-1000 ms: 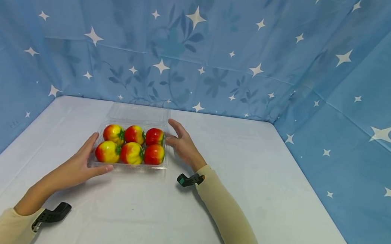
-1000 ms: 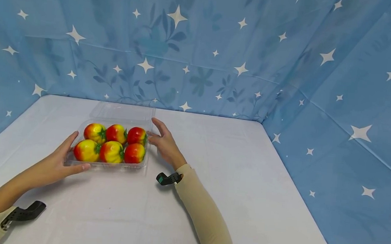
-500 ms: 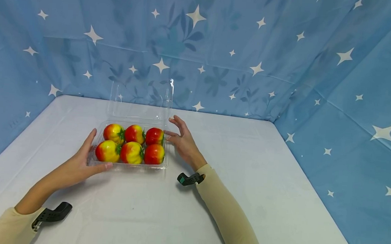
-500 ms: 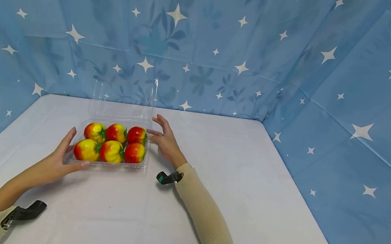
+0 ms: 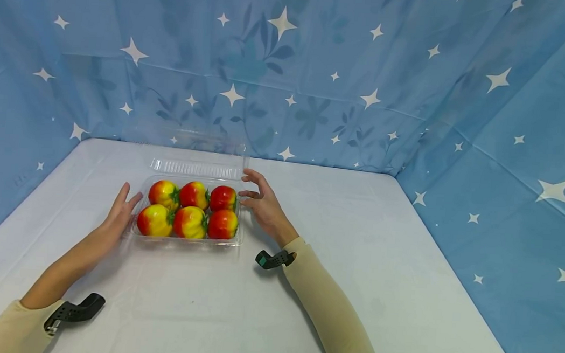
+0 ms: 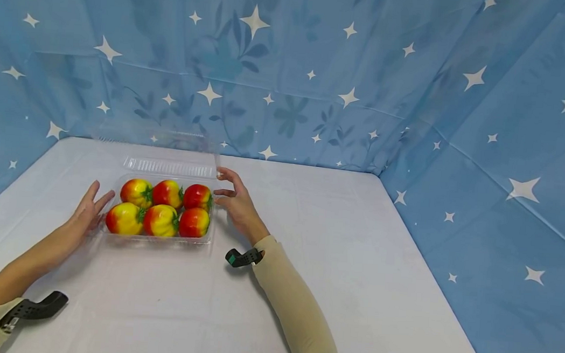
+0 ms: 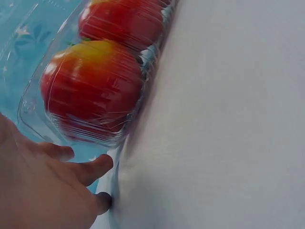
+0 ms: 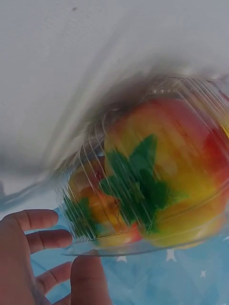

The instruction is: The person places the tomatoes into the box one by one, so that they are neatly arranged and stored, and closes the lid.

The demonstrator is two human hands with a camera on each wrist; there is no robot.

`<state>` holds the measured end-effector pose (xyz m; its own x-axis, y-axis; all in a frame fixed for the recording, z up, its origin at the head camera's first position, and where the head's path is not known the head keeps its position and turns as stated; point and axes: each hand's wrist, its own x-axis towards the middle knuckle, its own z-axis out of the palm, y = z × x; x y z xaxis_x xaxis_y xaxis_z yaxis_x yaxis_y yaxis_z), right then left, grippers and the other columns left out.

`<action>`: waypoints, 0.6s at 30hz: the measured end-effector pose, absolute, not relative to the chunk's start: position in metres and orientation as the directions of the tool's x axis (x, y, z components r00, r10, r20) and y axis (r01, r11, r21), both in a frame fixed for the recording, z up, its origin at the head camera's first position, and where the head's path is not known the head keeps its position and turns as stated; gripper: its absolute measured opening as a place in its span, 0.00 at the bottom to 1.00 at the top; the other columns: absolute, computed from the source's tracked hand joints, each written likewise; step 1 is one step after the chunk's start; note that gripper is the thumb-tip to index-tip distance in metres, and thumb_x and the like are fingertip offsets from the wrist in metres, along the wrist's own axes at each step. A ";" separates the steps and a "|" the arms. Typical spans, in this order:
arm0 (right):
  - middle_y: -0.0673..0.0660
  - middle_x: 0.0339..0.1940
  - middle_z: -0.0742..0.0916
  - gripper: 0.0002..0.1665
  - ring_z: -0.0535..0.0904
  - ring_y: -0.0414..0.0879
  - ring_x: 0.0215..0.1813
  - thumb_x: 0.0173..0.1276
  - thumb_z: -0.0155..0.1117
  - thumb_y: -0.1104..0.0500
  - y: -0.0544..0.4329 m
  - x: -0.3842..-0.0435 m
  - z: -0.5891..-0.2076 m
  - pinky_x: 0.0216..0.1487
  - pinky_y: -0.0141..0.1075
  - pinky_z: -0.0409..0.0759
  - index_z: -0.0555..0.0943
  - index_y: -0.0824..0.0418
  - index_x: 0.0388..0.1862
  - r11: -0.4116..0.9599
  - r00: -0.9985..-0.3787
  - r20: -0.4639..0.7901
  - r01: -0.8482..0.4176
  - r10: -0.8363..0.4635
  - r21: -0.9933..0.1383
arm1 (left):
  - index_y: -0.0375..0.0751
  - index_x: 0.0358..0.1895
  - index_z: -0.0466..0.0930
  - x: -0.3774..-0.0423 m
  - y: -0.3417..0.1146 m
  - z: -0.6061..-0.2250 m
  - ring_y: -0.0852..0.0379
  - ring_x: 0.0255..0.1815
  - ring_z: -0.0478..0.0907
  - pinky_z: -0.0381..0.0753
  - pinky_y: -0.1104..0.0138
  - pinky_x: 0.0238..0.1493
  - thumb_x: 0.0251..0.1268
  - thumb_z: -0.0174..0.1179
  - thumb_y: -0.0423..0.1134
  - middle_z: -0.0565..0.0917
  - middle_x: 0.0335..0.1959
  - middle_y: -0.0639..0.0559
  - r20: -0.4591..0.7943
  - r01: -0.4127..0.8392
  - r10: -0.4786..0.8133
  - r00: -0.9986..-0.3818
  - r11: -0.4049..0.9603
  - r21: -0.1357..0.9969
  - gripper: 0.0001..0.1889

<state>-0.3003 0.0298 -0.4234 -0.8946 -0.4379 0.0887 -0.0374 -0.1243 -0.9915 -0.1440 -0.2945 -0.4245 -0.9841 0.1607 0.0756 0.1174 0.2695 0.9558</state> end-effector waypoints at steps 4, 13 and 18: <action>0.60 0.74 0.72 0.41 0.77 0.62 0.67 0.67 0.57 0.81 0.028 -0.299 -0.422 0.65 0.42 0.83 0.68 0.60 0.78 -0.137 -0.895 0.099 -0.043 -0.436 -0.990 | 0.58 0.83 0.08 -0.142 -0.301 -0.423 0.13 0.79 0.29 0.17 0.28 0.71 0.85 0.18 0.66 0.34 0.86 0.30 0.043 0.072 0.160 -0.986 0.179 0.981 0.39; 0.59 0.73 0.71 0.32 0.76 0.62 0.68 0.68 0.58 0.80 0.028 -0.298 -0.424 0.67 0.42 0.82 0.70 0.61 0.68 -0.124 -0.895 0.080 -0.028 -0.438 -0.992 | 0.77 0.84 0.17 -0.142 -0.306 -0.424 0.17 0.80 0.30 0.14 0.40 0.78 0.84 0.19 0.69 0.47 0.88 0.40 0.104 0.095 0.155 -0.982 -0.064 0.993 0.34; 0.57 0.75 0.73 0.26 0.76 0.59 0.66 0.70 0.58 0.79 0.028 -0.297 -0.424 0.68 0.44 0.81 0.73 0.58 0.62 -0.112 -0.896 0.067 -0.020 -0.438 -0.993 | 0.75 0.86 0.22 -0.143 -0.307 -0.424 0.17 0.81 0.30 0.21 0.49 0.82 0.83 0.15 0.68 0.39 0.86 0.28 0.097 0.097 0.161 -0.982 -0.012 0.995 0.34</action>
<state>-0.2969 0.0277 -0.4238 -0.8964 -0.4381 0.0673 -0.0196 -0.1124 -0.9935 -0.1425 -0.3073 -0.4240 -0.9821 0.1613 0.0973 0.0966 -0.0120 0.9952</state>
